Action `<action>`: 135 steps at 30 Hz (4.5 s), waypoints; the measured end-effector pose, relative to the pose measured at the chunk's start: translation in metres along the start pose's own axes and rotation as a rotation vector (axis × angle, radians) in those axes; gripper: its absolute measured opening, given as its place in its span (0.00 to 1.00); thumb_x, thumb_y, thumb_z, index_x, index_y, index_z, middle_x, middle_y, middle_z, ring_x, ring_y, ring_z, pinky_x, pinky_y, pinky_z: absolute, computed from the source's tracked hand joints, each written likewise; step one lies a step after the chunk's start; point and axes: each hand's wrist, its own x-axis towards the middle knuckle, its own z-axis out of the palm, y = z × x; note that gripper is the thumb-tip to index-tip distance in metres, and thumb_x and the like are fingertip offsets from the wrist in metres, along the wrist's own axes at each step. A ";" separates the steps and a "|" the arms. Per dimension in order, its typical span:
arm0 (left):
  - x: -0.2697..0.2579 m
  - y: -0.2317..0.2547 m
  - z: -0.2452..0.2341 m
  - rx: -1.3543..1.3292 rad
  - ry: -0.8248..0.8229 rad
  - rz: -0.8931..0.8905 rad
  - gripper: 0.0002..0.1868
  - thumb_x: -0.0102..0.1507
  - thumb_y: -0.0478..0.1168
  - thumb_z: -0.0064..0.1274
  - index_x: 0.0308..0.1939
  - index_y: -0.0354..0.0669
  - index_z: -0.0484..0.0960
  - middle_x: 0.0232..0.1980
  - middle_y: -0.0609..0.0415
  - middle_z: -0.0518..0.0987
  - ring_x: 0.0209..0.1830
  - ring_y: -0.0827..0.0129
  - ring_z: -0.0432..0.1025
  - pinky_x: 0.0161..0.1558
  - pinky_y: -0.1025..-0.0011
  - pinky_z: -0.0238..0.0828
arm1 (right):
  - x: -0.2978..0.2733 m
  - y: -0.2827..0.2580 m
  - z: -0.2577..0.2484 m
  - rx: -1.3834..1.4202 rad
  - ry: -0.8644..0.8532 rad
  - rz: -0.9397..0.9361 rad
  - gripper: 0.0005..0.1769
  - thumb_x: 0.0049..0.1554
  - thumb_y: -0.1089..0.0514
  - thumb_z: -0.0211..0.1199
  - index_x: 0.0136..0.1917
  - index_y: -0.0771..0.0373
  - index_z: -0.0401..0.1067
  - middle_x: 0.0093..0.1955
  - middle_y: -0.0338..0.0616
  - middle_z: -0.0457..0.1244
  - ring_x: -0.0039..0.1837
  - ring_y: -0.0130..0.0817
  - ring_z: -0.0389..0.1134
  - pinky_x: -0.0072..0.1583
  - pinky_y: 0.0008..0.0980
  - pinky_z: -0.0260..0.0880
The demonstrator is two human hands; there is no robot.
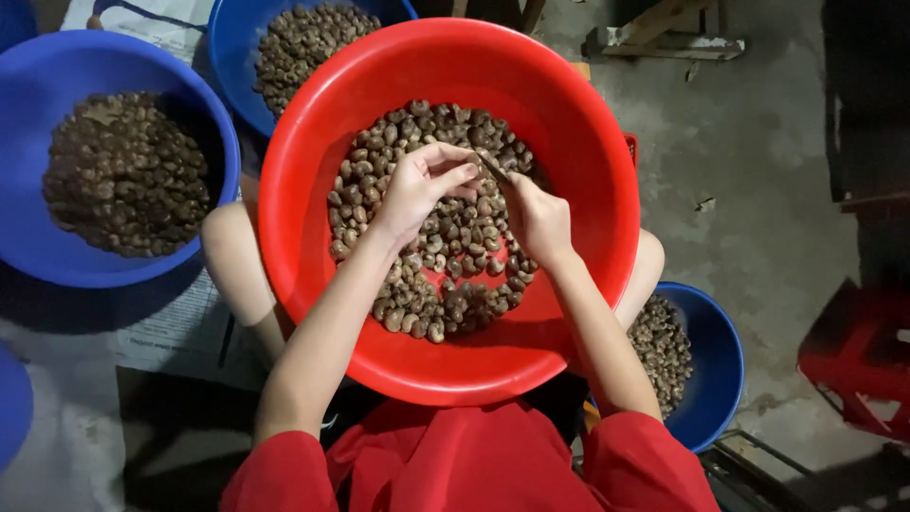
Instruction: Peeling the outer skin of nuts one by one using a small knife.
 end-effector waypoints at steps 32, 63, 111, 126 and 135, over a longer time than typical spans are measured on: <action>-0.002 -0.019 0.001 0.654 -0.120 0.386 0.13 0.68 0.35 0.58 0.57 0.38 0.81 0.43 0.44 0.83 0.37 0.59 0.82 0.29 0.67 0.85 | 0.016 -0.028 -0.020 0.732 -0.007 0.467 0.08 0.66 0.58 0.62 0.58 0.60 0.73 0.31 0.43 0.63 0.35 0.32 0.65 0.38 0.28 0.63; -0.001 -0.033 0.004 0.889 -0.202 0.532 0.13 0.71 0.43 0.54 0.55 0.42 0.82 0.42 0.49 0.81 0.36 0.58 0.79 0.32 0.63 0.81 | 0.014 -0.021 -0.009 1.438 -0.026 0.675 0.10 0.68 0.61 0.56 0.61 0.63 0.62 0.41 0.37 0.55 0.30 0.17 0.53 0.30 0.17 0.48; 0.083 -0.247 -0.016 1.868 -0.219 0.845 0.02 0.59 0.38 0.54 0.32 0.48 0.82 0.32 0.55 0.76 0.29 0.62 0.77 0.26 0.65 0.74 | 0.028 0.030 -0.095 0.766 0.488 0.619 0.05 0.68 0.61 0.62 0.56 0.62 0.69 0.37 0.35 0.57 0.37 0.18 0.59 0.40 0.17 0.58; 0.003 -0.014 -0.021 0.219 0.161 0.183 0.15 0.66 0.32 0.61 0.56 0.39 0.79 0.52 0.50 0.82 0.47 0.72 0.79 0.44 0.71 0.87 | 0.014 -0.035 -0.019 0.079 -0.172 0.197 0.07 0.68 0.53 0.54 0.60 0.52 0.66 0.37 0.50 0.69 0.41 0.55 0.73 0.41 0.54 0.71; -0.013 0.017 0.001 0.412 0.124 0.269 0.11 0.65 0.33 0.62 0.52 0.40 0.83 0.49 0.46 0.85 0.48 0.67 0.81 0.48 0.71 0.86 | 0.015 -0.021 -0.022 -0.101 0.018 0.036 0.09 0.67 0.54 0.57 0.60 0.49 0.69 0.40 0.40 0.70 0.38 0.44 0.73 0.39 0.40 0.72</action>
